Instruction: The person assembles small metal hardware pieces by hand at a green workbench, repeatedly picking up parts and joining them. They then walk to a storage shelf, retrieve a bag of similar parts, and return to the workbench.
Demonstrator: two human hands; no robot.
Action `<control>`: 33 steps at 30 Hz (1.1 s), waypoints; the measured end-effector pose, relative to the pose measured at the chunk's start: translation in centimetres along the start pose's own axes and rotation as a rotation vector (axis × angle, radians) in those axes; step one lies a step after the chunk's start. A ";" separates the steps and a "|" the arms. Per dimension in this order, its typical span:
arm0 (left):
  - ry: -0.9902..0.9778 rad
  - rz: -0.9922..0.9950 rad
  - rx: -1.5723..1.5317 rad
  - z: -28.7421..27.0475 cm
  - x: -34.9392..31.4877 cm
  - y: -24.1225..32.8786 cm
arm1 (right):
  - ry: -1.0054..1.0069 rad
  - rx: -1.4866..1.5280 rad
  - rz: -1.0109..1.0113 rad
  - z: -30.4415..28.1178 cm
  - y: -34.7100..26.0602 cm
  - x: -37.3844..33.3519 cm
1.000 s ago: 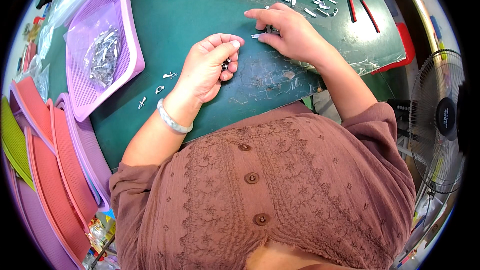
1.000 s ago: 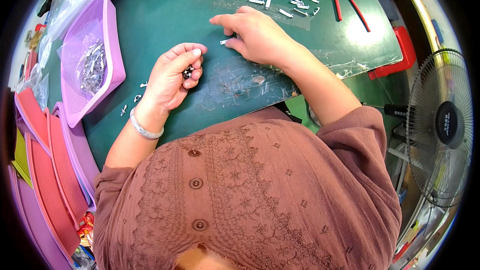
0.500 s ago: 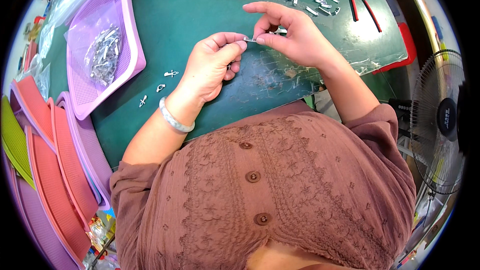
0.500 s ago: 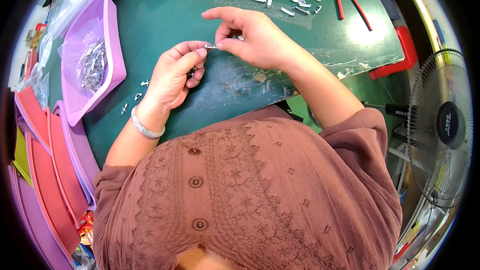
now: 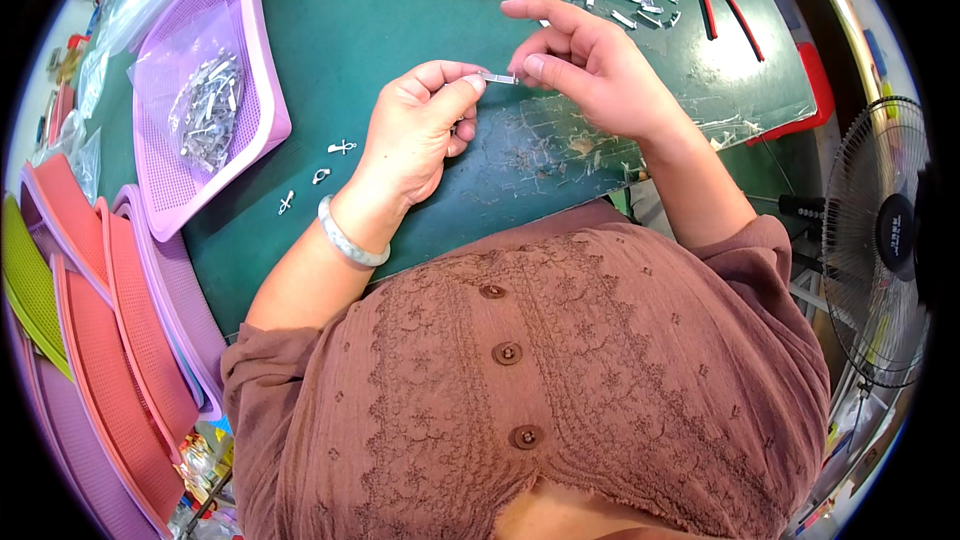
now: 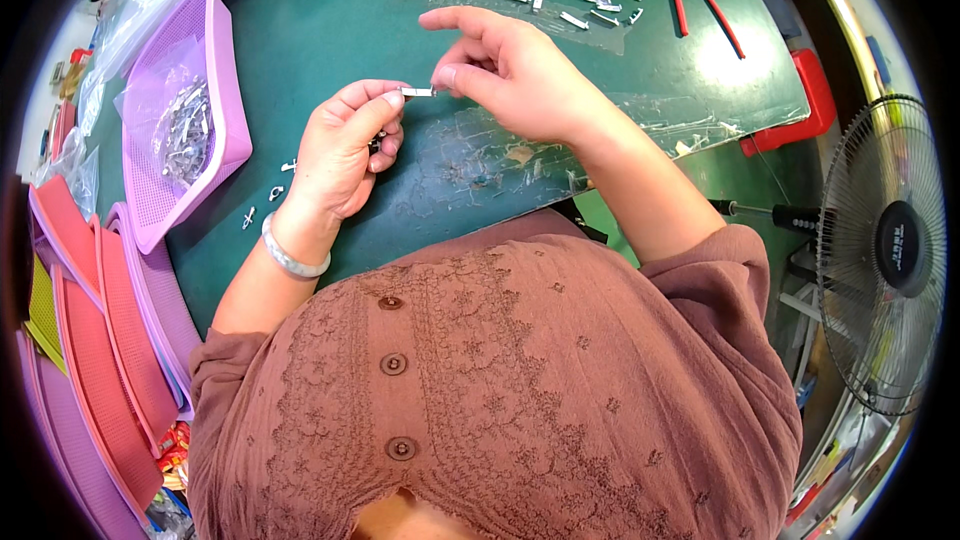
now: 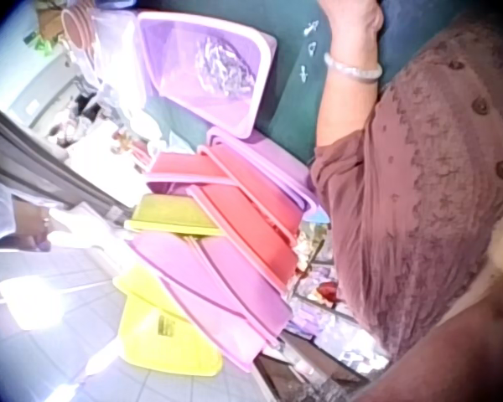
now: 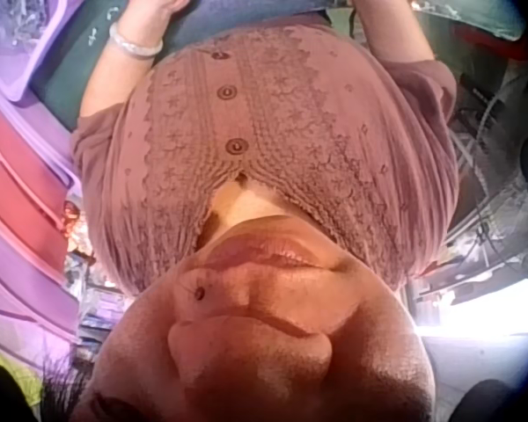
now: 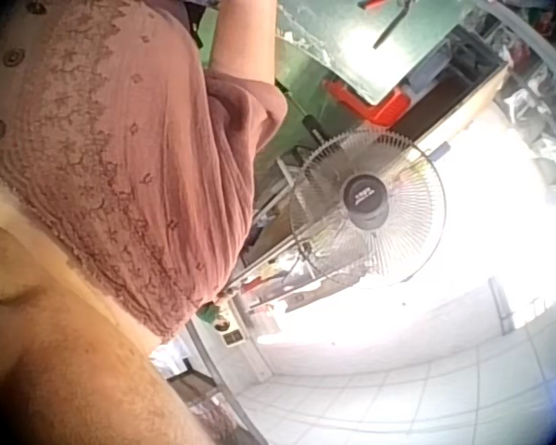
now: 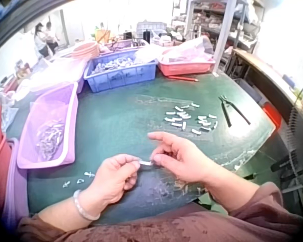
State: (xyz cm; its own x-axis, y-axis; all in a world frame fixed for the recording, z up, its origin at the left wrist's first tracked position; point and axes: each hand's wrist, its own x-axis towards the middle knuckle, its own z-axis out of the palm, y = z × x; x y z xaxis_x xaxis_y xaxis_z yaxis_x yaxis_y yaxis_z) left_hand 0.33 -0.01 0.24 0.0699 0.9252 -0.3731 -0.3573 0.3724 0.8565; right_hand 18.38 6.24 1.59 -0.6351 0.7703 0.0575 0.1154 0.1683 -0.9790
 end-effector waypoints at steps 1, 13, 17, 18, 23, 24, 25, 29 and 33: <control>0.001 0.014 -0.015 -0.1 0.1 -0.2 | -0.009 0.038 0.039 -0.1 0.0 -0.1; 0.011 0.167 0.083 0.2 -0.2 -0.4 | 0.029 0.230 0.164 0.7 -0.3 -0.5; 0.008 0.203 0.114 0.2 -0.2 -0.5 | 0.106 0.220 0.091 1.2 0.4 -0.5; 0.007 0.198 0.111 0.1 -0.1 -0.5 | 0.123 0.204 0.067 1.2 0.6 -0.5; 0.015 0.182 0.090 0.2 -0.2 -0.5 | 0.208 0.043 -0.113 1.7 1.2 -0.6; 0.010 0.180 0.091 0.2 -0.2 -0.5 | 0.220 0.017 -0.145 1.7 1.3 -0.7; 0.004 0.177 0.092 0.1 -0.2 -0.4 | 0.232 -0.010 -0.178 1.8 1.3 -0.7; 0.002 0.177 0.101 0.2 -0.2 -0.4 | 0.271 -0.085 -0.273 2.0 1.5 -0.7; 0.000 0.165 0.097 0.3 -0.3 -0.3 | 0.284 -0.087 -0.292 2.1 1.6 -0.7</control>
State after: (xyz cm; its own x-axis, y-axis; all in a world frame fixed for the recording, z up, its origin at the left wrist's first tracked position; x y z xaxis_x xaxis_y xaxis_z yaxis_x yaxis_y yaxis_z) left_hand 0.67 -0.36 0.23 0.0175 0.9743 -0.2246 -0.2721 0.2208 0.9366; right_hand 17.43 4.65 -0.41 -0.4166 0.8195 0.3936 0.0339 0.4466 -0.8941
